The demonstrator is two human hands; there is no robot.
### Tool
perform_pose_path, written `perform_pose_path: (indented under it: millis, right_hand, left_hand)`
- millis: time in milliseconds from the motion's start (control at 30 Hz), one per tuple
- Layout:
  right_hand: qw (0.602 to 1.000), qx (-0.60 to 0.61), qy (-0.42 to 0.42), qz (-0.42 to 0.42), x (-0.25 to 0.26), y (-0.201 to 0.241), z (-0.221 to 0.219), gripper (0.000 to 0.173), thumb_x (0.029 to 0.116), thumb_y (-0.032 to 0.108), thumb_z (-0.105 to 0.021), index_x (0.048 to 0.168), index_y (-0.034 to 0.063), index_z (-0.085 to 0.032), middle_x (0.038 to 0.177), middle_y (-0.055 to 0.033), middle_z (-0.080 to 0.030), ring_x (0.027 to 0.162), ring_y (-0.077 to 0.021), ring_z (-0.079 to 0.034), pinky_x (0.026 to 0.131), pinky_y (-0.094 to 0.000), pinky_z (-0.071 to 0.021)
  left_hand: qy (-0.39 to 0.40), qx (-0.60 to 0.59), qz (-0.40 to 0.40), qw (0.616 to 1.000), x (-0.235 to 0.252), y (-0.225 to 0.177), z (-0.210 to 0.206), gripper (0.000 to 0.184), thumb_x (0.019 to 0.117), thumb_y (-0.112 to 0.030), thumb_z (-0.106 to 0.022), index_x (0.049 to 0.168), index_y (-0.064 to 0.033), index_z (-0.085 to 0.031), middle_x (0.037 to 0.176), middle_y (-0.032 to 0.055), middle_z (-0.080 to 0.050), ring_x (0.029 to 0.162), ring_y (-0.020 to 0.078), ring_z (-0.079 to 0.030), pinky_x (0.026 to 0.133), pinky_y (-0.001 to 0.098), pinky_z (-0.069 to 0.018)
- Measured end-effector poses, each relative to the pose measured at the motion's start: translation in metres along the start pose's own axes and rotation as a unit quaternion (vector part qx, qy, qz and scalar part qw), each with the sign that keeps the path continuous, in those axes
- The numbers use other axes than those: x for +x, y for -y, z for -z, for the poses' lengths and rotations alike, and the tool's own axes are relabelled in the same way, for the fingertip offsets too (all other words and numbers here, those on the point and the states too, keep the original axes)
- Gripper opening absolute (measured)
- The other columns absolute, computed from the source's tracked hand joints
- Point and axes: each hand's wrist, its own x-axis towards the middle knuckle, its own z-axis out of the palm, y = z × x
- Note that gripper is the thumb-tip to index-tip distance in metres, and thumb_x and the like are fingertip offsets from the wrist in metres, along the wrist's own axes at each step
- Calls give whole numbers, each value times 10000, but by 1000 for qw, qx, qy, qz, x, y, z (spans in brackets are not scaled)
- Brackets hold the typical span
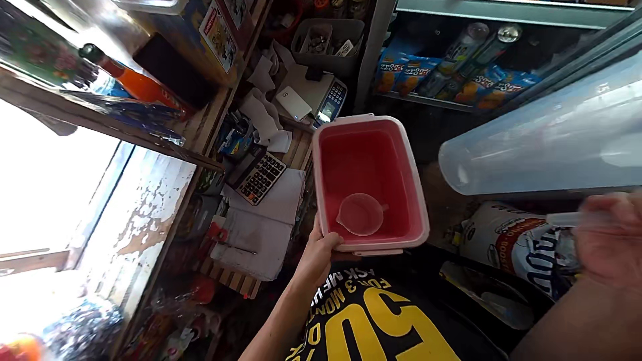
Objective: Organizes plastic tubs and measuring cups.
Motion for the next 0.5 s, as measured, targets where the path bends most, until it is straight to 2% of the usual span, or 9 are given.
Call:
perform_pose_path:
  millis: [67,100,167,267,333,400,467,500]
  right_hand:
    - [996,-76,23,-52,-3,-13,0,368,1077,195,-369,907,237,-693,660,153,-618,656,-1,-613,812,-216,-560]
    - [991,-113,-7,-75,-5,-21,-2,344,1076,177,-371,918,247,-668,666,158,-631,650,0,-622,789,-220,-572]
    - [969,-207,-63,-116,-11,-40,0,221,1087,151,-422,965,220,-592,692,166,-635,637,3,-631,736,-224,-594]
    - [938,-300,-66,-161,-25,-79,14,94,1068,197,-522,1017,146,-583,745,137,-602,640,5,-599,670,-210,-568]
    - [935,-301,-53,-182,-35,-96,20,150,1081,229,-496,1059,103,-575,782,102,-614,665,-2,-608,669,-207,-560]
    - [942,-264,-61,-197,-44,-103,16,168,1095,258,-460,1095,125,-564,794,105,-649,685,7,-651,668,-200,-587]
    - [948,-241,-72,-194,-48,-104,13,92,1061,196,-521,1094,125,-570,838,91,-668,729,-2,-673,691,-202,-601]
    - [947,-249,-77,-187,-48,-104,12,54,1010,141,-597,1056,119,-578,834,84,-663,729,-4,-667,691,-200,-597]
  left_hand:
    - [16,2,53,998,6,3,-8,739,978,59,-410,1614,-184,-124,1151,236,-652,906,361,-727,738,497,-636]
    - [22,-1,81,996,10,4,-14,712,986,50,-401,1603,-185,-133,1130,228,-652,896,352,-726,741,490,-633]
    - [30,-10,125,992,19,8,-26,696,990,39,-398,1596,-192,-144,1108,229,-650,880,345,-723,747,480,-629]
    - [57,15,144,988,31,18,-39,768,979,48,-410,1618,-223,-80,1173,236,-634,926,354,-717,760,488,-626]
    - [77,52,135,986,36,26,-44,839,955,77,-431,1634,-235,-50,1238,245,-619,963,372,-717,758,511,-630]
    - [96,84,123,984,40,32,-46,890,935,96,-449,1646,-242,-35,1289,245,-603,986,370,-716,760,517,-636]
    - [107,99,113,983,43,36,-46,899,926,102,-464,1648,-229,-44,1299,245,-603,994,370,-717,759,518,-639]
    - [112,98,110,983,44,37,-46,900,928,102,-466,1647,-225,-35,1296,242,-602,995,369,-716,760,516,-638]
